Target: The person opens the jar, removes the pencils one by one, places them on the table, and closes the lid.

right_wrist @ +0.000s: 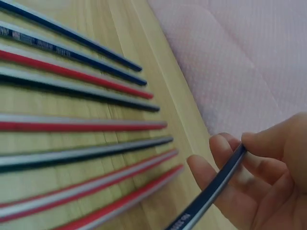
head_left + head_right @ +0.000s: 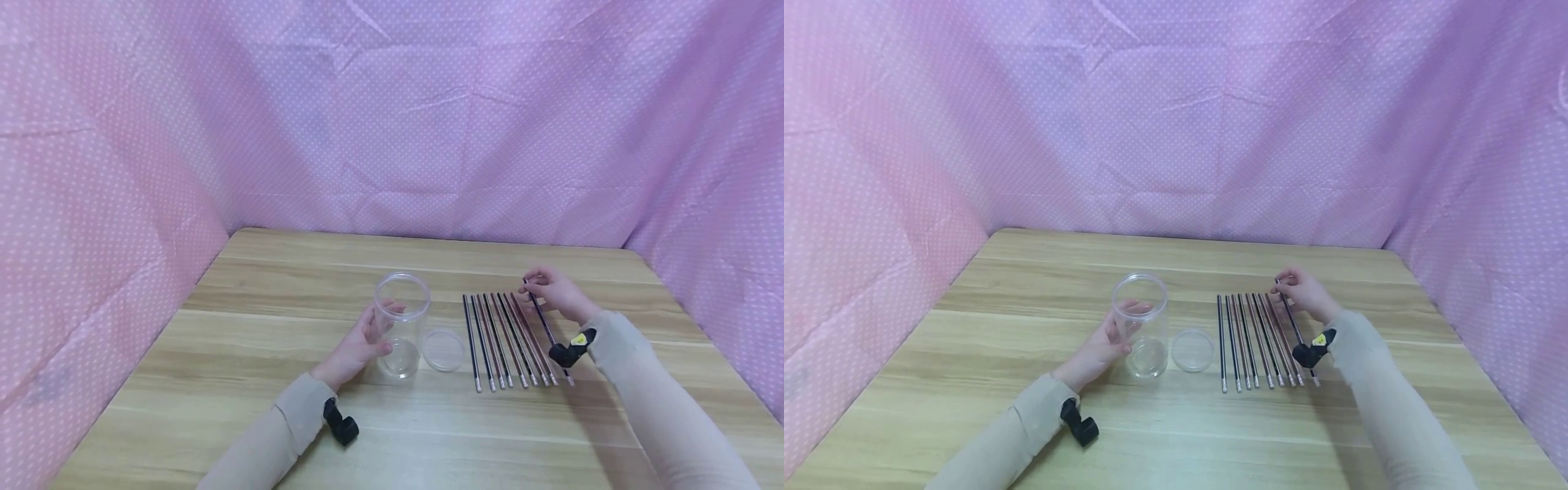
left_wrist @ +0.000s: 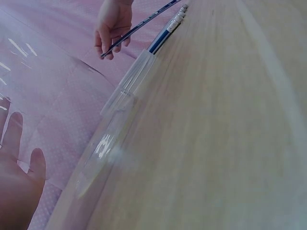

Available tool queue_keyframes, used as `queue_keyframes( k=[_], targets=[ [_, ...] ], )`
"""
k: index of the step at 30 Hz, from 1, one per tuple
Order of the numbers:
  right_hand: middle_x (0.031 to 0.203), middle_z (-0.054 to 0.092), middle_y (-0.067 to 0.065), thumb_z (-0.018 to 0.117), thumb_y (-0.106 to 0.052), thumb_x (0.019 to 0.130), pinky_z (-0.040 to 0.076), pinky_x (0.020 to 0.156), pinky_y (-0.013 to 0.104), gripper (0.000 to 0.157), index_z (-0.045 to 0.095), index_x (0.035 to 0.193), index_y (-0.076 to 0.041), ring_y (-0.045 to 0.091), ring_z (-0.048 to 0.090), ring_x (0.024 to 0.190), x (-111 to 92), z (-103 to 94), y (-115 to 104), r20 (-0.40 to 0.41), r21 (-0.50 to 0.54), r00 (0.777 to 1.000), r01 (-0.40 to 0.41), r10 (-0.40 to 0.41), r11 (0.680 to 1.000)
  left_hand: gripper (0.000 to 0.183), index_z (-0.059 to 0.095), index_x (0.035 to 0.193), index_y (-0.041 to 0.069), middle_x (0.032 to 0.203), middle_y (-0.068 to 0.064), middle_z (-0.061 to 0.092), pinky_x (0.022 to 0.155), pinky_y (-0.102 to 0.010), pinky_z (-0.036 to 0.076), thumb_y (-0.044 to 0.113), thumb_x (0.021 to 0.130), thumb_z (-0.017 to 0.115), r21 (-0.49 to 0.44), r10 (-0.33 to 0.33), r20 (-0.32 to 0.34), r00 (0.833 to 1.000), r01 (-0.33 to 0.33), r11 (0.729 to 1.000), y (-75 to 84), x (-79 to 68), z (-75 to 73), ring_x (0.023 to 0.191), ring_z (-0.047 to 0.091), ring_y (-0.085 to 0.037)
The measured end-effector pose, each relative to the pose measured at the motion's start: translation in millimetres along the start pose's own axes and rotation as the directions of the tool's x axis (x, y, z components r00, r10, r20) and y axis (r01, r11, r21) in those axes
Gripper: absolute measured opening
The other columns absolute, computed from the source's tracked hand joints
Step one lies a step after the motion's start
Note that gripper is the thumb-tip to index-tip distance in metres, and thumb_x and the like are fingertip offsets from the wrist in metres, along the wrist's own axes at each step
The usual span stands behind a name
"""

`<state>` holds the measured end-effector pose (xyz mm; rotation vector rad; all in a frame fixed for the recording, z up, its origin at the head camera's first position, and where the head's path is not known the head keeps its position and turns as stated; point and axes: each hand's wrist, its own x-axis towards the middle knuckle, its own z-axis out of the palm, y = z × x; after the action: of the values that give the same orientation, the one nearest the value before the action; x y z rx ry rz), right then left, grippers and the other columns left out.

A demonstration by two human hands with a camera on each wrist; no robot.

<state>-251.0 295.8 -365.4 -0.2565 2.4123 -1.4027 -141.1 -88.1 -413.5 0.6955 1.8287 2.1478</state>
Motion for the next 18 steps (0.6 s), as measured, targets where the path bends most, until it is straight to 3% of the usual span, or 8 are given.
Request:
queue_keyframes(
  k=[4,9,14,18],
  targets=[
    [0.12,0.049,0.039,0.039,-0.006,0.1,0.059,0.076,0.04,0.035,0.03,0.125,0.015,0.014,0.061,0.09,0.9,-5.0,8.0,-0.011,0.005,1.0,-0.009,0.009,1.0,0.084,0.019,0.148,0.012,0.153,-0.016,0.029,0.117,-0.055,0.006,0.018,0.082,0.071,0.016,-0.018,-0.002,1.0,0.018,1.0,0.6,0.1,-0.7,0.144,0.018,-0.032],
    [0.114,0.056,0.032,0.046,-0.01,0.098,0.058,0.073,0.034,0.037,0.036,0.125,0.014,0.015,0.061,0.088,7.6,-7.7,15.0,-0.039,-0.067,0.999,-0.009,0.006,0.998,0.082,0.015,0.146,0.0,0.152,-0.022,0.026,0.118,-0.054,0.004,0.004,0.083,0.066,-0.003,0.01,0.0,1.0,-0.01,1.0,1.5,0.5,-1.6,0.144,0.017,-0.035],
    [0.088,0.061,0.01,0.049,0.0,0.094,0.058,0.064,0.028,0.035,0.033,0.12,0.016,0.011,0.062,0.07,19.4,-6.2,33.4,-0.016,0.081,1.0,-0.021,0.023,0.996,0.08,0.012,0.145,-0.004,0.152,-0.022,0.026,0.117,-0.055,0.003,-0.004,0.082,0.063,-0.013,0.005,0.003,1.0,-0.005,1.0,0.5,1.8,-1.7,0.144,0.017,-0.035],
    [0.083,0.06,0.002,0.046,0.0,0.095,0.058,0.064,0.027,0.031,0.032,0.119,0.015,0.009,0.062,0.069,23.5,-4.4,45.1,0.002,0.133,0.999,-0.041,0.041,0.99,0.077,0.014,0.145,-0.002,0.152,-0.02,0.028,0.118,-0.054,0.004,-0.009,0.082,0.059,-0.014,0.0,0.001,1.0,0.0,1.0,0.1,1.9,-0.8,0.144,0.019,-0.034]
  ],
)
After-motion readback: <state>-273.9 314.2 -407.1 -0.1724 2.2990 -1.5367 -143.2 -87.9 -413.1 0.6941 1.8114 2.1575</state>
